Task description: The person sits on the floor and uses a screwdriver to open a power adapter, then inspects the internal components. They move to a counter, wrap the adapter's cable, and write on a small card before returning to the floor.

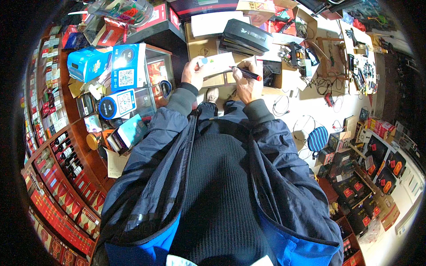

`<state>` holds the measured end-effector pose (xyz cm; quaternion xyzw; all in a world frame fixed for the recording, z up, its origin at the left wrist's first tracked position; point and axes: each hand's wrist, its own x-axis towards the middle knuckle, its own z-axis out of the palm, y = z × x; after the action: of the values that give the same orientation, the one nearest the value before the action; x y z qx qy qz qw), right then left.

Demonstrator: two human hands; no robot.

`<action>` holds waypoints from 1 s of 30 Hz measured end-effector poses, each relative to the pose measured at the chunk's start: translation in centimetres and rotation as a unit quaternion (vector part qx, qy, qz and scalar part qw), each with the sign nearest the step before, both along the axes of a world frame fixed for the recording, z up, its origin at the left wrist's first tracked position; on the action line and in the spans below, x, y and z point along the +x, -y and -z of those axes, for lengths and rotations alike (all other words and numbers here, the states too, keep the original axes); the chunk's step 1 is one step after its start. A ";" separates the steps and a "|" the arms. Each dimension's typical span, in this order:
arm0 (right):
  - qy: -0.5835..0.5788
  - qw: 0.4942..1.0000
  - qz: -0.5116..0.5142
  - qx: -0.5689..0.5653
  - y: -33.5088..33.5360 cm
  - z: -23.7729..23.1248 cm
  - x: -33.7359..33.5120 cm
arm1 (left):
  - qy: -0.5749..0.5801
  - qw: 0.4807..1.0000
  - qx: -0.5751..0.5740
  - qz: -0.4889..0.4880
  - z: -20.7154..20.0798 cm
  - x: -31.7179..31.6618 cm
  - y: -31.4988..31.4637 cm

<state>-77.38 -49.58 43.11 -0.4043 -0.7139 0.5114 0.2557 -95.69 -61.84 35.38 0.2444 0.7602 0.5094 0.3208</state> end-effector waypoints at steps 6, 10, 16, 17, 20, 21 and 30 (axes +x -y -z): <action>-0.039 0.999 0.000 -0.032 -0.2 0.1 0.1 | -0.049 0.998 -0.010 -0.031 -0.8 0.5 -0.1; -0.024 0.998 -0.020 -0.045 -0.2 -0.1 0.1 | 0.023 0.999 -0.019 -0.016 -1.8 0.3 -0.1; -0.049 0.995 -0.010 -0.084 0.0 -0.7 -0.4 | 0.007 1.000 -0.015 -0.013 -1.7 0.3 0.0; -0.054 0.994 -0.008 -0.091 0.0 -0.8 -0.4 | -0.033 0.999 -0.016 -0.021 -1.5 0.4 0.0; -0.061 0.994 -0.001 -0.094 -0.2 -1.1 -0.4 | -0.097 0.994 -0.009 -0.039 -0.8 0.5 0.0; -0.067 0.994 -0.004 -0.087 -0.2 -1.1 -0.4 | -0.089 0.995 -0.004 -0.041 -0.6 0.5 -0.1; -0.085 0.994 -0.011 -0.066 -0.5 -1.1 -0.9 | -0.062 0.996 0.025 -0.056 0.0 0.5 -0.2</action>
<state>-78.26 -49.05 44.24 -0.3675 -0.6587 0.5929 0.2820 -95.18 -61.60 35.41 0.2406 0.7783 0.5289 0.2382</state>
